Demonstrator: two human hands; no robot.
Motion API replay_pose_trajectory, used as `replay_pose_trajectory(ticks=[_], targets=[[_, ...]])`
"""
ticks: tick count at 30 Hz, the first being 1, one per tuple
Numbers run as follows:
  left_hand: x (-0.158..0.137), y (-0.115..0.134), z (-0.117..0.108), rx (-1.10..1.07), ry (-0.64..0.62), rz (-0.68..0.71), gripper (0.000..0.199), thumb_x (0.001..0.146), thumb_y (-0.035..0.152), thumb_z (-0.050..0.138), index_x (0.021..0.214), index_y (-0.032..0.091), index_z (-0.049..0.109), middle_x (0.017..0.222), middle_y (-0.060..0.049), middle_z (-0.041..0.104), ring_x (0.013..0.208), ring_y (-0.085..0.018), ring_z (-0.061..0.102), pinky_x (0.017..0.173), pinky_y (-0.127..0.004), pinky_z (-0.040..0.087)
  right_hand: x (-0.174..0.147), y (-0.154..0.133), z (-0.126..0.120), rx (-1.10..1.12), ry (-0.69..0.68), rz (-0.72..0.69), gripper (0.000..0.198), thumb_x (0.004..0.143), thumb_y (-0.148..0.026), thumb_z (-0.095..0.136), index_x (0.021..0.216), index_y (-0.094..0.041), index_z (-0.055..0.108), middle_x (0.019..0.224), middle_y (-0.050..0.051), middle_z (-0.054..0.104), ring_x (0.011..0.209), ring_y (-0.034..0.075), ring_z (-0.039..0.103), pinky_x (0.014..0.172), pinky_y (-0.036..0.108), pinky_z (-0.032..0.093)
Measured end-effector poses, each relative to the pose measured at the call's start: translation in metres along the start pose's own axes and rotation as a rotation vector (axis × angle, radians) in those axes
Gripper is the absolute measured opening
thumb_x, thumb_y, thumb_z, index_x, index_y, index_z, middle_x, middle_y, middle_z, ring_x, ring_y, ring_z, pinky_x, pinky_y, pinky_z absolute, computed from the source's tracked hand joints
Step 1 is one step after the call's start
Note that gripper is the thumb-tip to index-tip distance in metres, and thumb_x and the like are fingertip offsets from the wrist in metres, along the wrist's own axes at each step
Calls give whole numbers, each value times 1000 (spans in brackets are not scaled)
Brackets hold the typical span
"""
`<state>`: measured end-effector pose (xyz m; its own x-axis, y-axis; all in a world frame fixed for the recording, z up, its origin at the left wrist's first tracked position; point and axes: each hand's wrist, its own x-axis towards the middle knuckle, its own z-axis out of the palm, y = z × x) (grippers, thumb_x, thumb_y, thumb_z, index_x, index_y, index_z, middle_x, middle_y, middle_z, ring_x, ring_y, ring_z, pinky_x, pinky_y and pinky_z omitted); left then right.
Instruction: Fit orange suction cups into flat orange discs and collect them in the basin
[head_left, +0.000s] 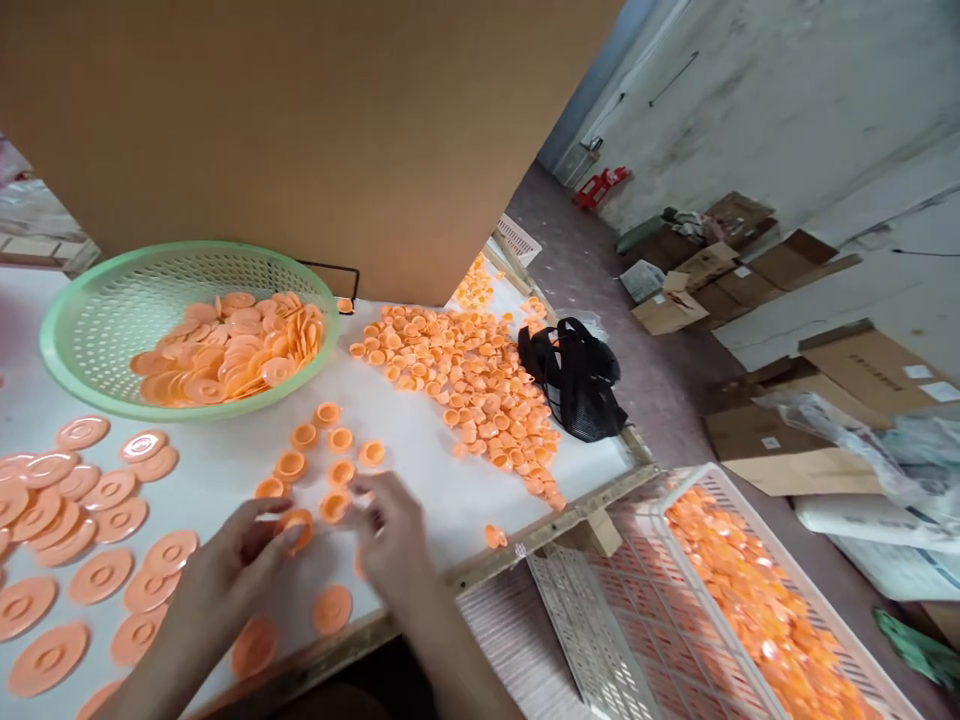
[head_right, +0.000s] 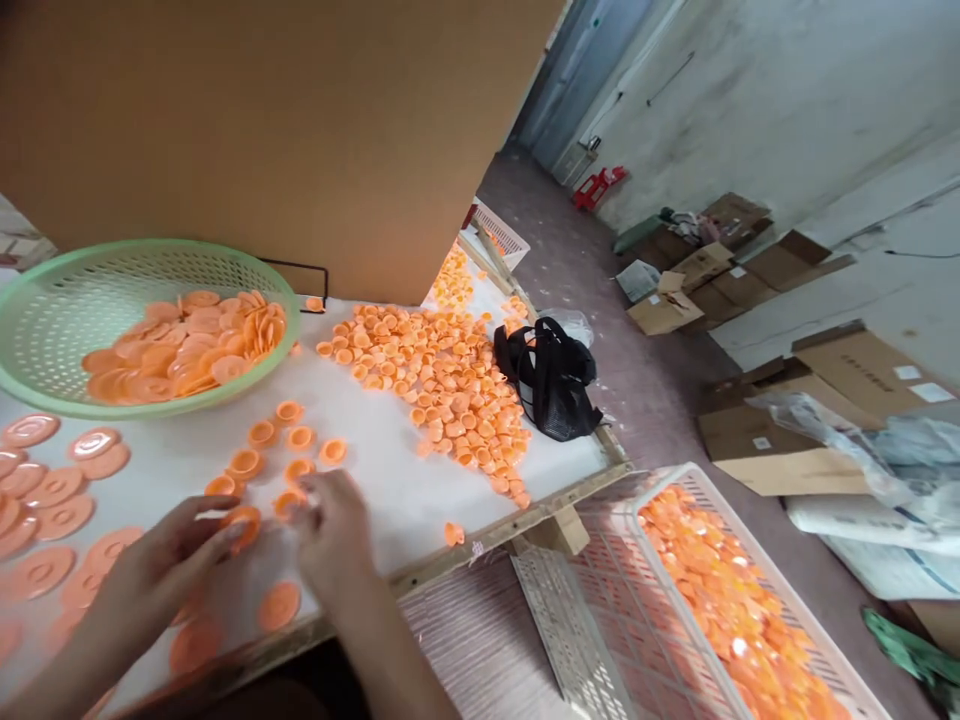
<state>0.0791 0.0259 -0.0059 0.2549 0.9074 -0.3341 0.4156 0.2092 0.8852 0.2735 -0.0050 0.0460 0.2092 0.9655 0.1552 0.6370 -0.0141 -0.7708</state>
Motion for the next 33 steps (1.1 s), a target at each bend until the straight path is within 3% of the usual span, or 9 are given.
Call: replay_pose_trajectory(ticks=[3,5,8,12,15,17,21,27,33], targets=[[16,8,-4,103,89,16,49,81,63,56,107,23,65,76,0,72,69,-18,68,62,-24,52,30,42,-55,-248,293,69,32,83,-10,41,97,-18,68,94,8,65,90,19,62,81,31,50],[21,12,-9,192,141,120,45,84,61,52,104,23,66,86,-1,71,67,-16,65,64,-24,50,43,73,-81,-420,298,140,38,77,-7,41,97,-18,71,95,10,63,88,21,62,80,33,49],[20,12,-15,375,214,267,40,91,54,46,110,24,64,113,-3,66,65,-12,62,63,-24,47,50,104,-97,-488,240,215,35,76,-11,45,94,-18,74,95,10,63,83,21,63,77,33,49],[1,5,-6,552,308,383,32,95,43,44,108,22,64,105,-5,66,69,-14,62,59,-25,43,36,99,-90,-401,257,210,29,78,-20,47,85,-18,76,89,9,69,83,22,64,80,35,49],[-12,8,19,483,48,559,22,94,29,45,104,23,65,94,-4,66,77,-14,63,66,-23,47,12,74,-75,-220,96,235,25,77,-23,50,80,-20,75,82,6,72,77,20,65,74,32,50],[-14,15,37,470,-154,589,24,90,22,49,110,25,63,98,-3,65,83,-14,64,70,-23,48,-7,57,-63,-80,-66,331,20,75,-22,52,76,-20,72,72,2,70,65,17,63,64,28,49],[-8,28,59,538,-289,456,16,89,23,53,97,22,67,92,-4,62,81,-16,61,67,-25,45,-36,34,-37,49,-196,473,11,73,-20,55,72,-18,65,58,-2,62,54,13,56,54,23,42],[-4,23,62,407,-284,425,24,93,26,48,81,18,67,85,-4,60,75,-15,57,67,-26,40,-43,24,-13,-106,-178,416,14,75,-16,52,61,-18,54,58,-3,57,56,11,53,57,22,38],[0,42,56,44,-370,153,18,83,24,53,95,19,66,72,1,61,68,-14,55,64,-25,41,-41,20,-12,-196,-214,385,13,76,-13,49,65,-19,51,60,-2,57,57,12,52,58,22,35]])
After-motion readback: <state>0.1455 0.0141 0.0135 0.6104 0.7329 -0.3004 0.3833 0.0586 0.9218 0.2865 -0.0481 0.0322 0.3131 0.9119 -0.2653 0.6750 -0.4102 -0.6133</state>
